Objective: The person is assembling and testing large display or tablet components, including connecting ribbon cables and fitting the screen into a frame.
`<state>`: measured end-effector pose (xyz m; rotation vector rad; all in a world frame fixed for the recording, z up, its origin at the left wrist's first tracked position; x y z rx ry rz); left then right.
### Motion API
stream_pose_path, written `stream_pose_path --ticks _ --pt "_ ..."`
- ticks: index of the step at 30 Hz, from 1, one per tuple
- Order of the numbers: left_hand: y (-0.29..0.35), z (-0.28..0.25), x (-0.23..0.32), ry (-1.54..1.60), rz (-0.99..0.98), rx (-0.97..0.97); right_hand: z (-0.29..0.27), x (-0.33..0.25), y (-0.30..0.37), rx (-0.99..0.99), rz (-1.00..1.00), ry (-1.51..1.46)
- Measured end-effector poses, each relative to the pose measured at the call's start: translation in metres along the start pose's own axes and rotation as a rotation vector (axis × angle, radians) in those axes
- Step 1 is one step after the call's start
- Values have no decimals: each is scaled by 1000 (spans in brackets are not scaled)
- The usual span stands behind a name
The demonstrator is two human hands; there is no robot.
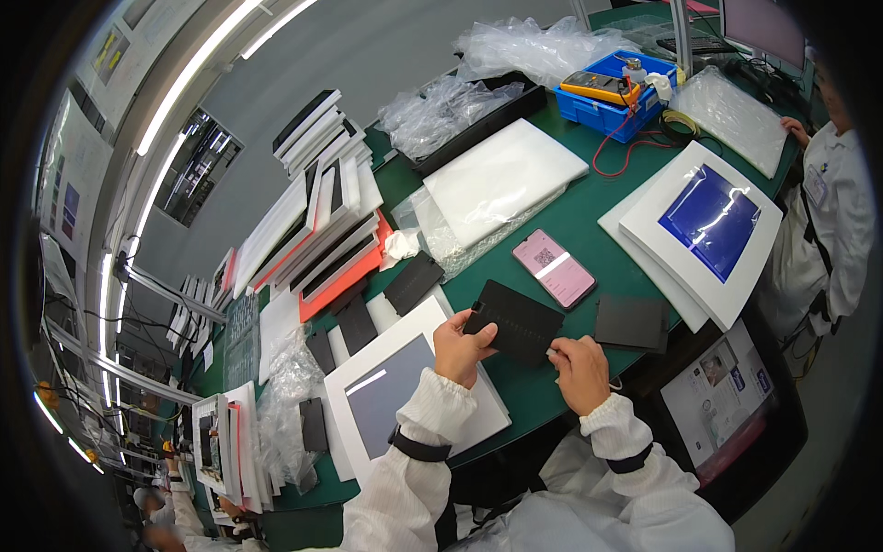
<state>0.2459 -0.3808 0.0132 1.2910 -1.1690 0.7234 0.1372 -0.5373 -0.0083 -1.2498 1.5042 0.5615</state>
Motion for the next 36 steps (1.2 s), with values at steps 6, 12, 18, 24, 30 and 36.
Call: stream_pose_path --ticks 6,12,18,24,30,36 --pt "7 -68 40 323 261 179 5 0 3 -19 73 -19" --pt "61 -111 48 366 292 -19 1 -15 9 77 -165 140" --pt "125 -118 -21 131 138 -17 69 -94 34 -546 261 -703" --pt "166 -149 -33 -491 444 111 55 -55 9 -78 420 -890" --pt "191 -153 -72 -1169 655 244 53 32 -25 10 449 -638" --pt "184 -157 -89 -1225 749 268 61 -56 2 25 -344 239"
Point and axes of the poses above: each hand's wrist, its own y-axis away from the middle knuckle, its own z-axis out of the palm, x = y × z, the point moved 4 cm from there along -y, towards the middle knuckle, and after that the axes turned 13 degrees about -y, right-handed, at the moved point
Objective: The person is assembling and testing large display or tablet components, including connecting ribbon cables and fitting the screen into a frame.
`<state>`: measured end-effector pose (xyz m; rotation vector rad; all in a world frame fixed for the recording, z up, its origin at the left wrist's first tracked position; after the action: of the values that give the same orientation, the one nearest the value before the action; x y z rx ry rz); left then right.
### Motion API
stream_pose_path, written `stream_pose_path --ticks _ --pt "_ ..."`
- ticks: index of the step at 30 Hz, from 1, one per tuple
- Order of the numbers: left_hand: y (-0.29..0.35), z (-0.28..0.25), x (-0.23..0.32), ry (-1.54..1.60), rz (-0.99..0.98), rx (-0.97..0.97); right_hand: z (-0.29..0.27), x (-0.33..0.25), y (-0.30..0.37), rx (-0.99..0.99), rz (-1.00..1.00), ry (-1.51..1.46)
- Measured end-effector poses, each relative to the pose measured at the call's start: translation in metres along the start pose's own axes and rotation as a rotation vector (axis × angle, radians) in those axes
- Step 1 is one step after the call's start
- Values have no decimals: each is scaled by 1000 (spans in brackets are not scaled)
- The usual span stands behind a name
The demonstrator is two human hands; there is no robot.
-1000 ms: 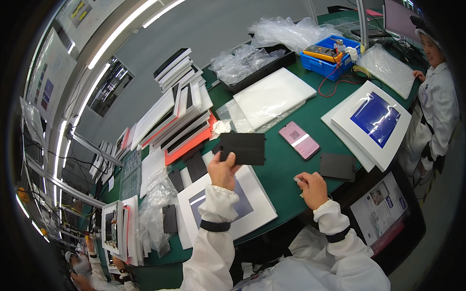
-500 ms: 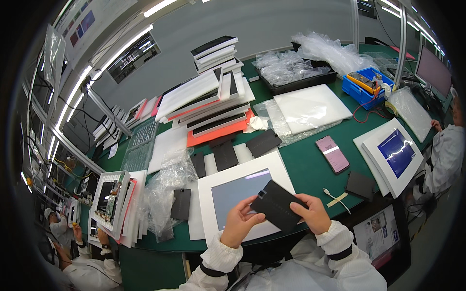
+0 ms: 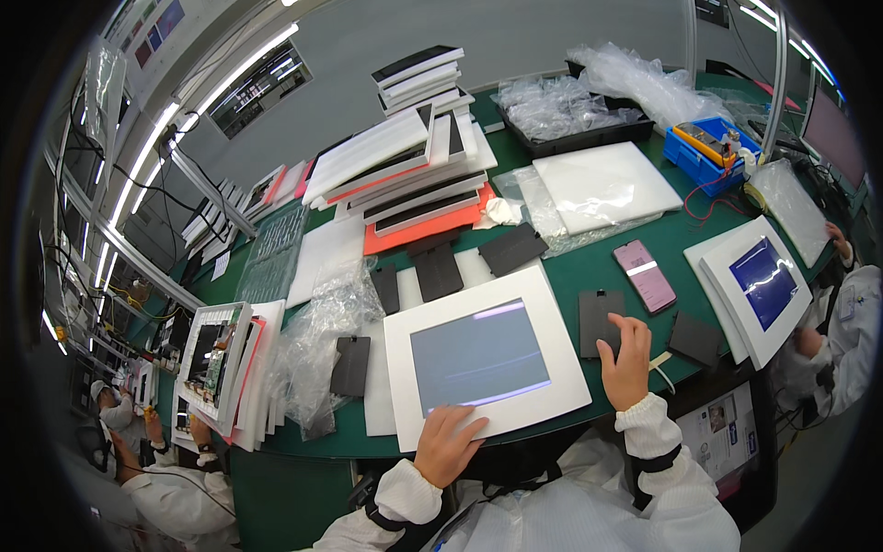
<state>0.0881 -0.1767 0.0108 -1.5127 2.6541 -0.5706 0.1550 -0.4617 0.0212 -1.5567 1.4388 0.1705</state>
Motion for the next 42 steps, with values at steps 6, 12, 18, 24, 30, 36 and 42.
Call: stream_pose_path --ticks 6,12,18,24,30,36,42 --pt "7 -38 -15 -181 -93 -23 14 -17 19 -550 306 -176" --pt "27 -8 -33 -165 -295 -67 19 10 29 -533 269 -131" --pt "32 -13 -30 -205 -282 -68 13 -19 27 -698 301 180" --pt "14 -4 -33 -164 -263 -11 0 -6 26 -572 470 -135" --pt "24 -15 -44 -176 -322 84 11 -33 17 -411 728 -861" --pt "50 2 -45 -120 -386 397 -2 -83 11 -356 611 -1071" --pt "49 -9 -22 -81 -357 611 -3 -142 1 -512 470 -1251"
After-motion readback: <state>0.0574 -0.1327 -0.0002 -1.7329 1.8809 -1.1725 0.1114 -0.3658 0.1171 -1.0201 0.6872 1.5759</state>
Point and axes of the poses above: each hand's wrist, its own y-axis away from the middle knuckle, its own z-axis out of the palm, x = y × z, the point moved 4 cm from there along -y, towards the middle knuckle, and after that the axes turned 13 degrees about -y, right-handed, at the moved point
